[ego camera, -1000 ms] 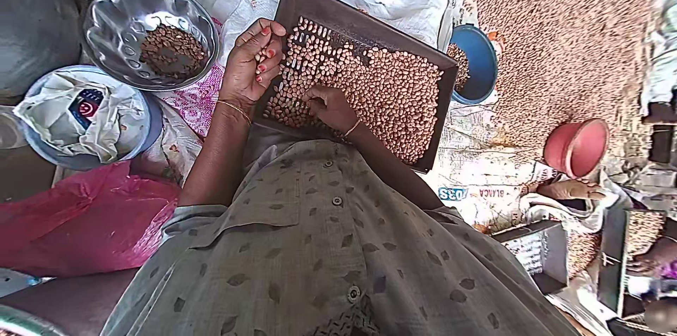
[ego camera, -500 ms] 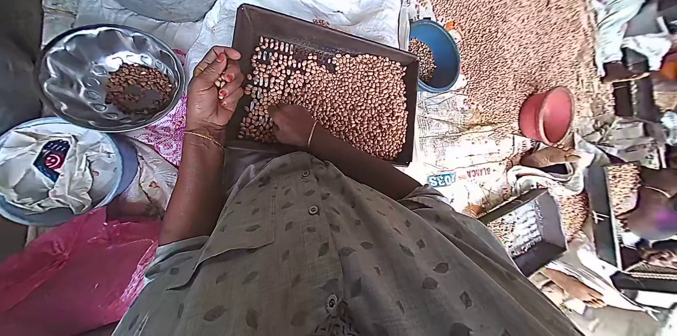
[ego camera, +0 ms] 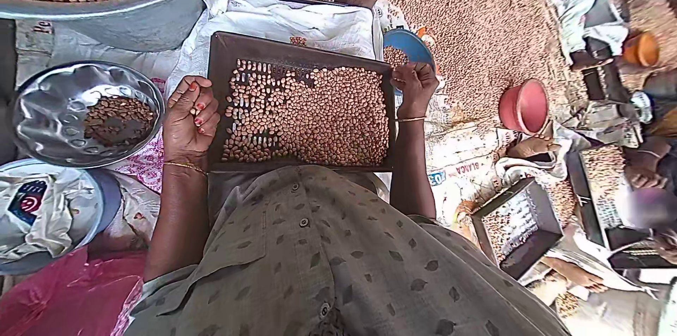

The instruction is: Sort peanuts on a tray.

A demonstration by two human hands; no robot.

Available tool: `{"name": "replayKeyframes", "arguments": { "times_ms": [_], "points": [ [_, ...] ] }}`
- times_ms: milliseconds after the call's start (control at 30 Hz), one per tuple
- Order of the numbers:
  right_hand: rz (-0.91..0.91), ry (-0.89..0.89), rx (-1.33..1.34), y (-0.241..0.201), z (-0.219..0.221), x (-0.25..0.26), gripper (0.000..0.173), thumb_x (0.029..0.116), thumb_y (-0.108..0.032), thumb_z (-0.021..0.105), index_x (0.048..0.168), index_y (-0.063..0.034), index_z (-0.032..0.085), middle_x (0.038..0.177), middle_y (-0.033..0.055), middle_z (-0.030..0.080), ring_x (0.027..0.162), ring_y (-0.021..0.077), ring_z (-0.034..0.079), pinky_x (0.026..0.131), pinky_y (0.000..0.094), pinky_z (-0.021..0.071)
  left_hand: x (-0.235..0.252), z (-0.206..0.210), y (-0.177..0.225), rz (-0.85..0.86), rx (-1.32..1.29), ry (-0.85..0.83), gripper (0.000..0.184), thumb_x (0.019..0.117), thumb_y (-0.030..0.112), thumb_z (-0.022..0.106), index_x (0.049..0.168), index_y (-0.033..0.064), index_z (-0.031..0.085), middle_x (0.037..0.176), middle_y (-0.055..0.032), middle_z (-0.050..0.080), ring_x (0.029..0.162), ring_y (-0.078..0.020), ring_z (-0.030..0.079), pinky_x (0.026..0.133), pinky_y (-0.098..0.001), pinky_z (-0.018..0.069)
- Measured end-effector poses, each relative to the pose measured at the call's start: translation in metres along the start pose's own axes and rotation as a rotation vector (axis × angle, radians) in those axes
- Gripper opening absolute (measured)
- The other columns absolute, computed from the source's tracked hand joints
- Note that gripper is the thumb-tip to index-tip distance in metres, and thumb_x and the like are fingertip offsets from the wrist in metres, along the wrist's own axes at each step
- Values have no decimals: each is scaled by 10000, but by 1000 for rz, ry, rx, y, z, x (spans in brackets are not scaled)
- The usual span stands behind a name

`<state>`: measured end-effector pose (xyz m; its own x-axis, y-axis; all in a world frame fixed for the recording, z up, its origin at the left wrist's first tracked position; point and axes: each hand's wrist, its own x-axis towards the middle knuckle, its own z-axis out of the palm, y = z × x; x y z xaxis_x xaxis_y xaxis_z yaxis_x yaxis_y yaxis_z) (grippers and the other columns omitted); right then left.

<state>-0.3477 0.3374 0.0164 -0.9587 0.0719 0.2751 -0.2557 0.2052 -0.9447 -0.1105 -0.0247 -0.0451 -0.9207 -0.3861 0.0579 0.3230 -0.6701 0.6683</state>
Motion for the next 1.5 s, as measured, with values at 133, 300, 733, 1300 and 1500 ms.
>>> {"name": "replayKeyframes", "arguments": {
  "times_ms": [133,300,733,1300,1500],
  "points": [
    [28,-91,-516,35,-15,-22,421,986,-181,628,1325,65,588,1295,251,640,1208,312,622,1058,452,468,-8,6,-2,31,-222,125,361,1129,214,248,1039,152,592,681,100,525,455,35,424,413,-86,360],
    [156,-173,-488,40,-13,-28,443,1019,-236,612,1380,18,565,1178,239,688,1038,336,681,926,524,526,-17,63,-28,-146,-370,428,408,1133,308,244,979,124,574,711,59,548,460,27,455,418,-80,381],
    [270,-256,-75,35,-27,-26,342,1009,-133,616,1316,18,626,1167,128,708,1022,115,676,913,296,552,264,200,0,-295,643,236,768,1031,469,555,1608,93,215,1612,-222,309,1442,-386,398,1085,-607,437],
    [526,-467,552,-29,-75,-120,743,976,-537,589,1535,-93,386,1294,-24,693,1109,57,687,955,280,586,-49,-4,21,-178,507,385,287,1001,73,375,1171,178,581,935,141,745,835,47,705,739,-172,604],
    [613,-333,933,15,-110,-57,533,1094,-340,197,1103,-118,681,936,71,767,831,143,747,723,330,634,-47,88,-4,-160,430,239,333,908,23,381,1168,170,528,890,178,710,820,89,676,735,-134,582]
  ]
}}
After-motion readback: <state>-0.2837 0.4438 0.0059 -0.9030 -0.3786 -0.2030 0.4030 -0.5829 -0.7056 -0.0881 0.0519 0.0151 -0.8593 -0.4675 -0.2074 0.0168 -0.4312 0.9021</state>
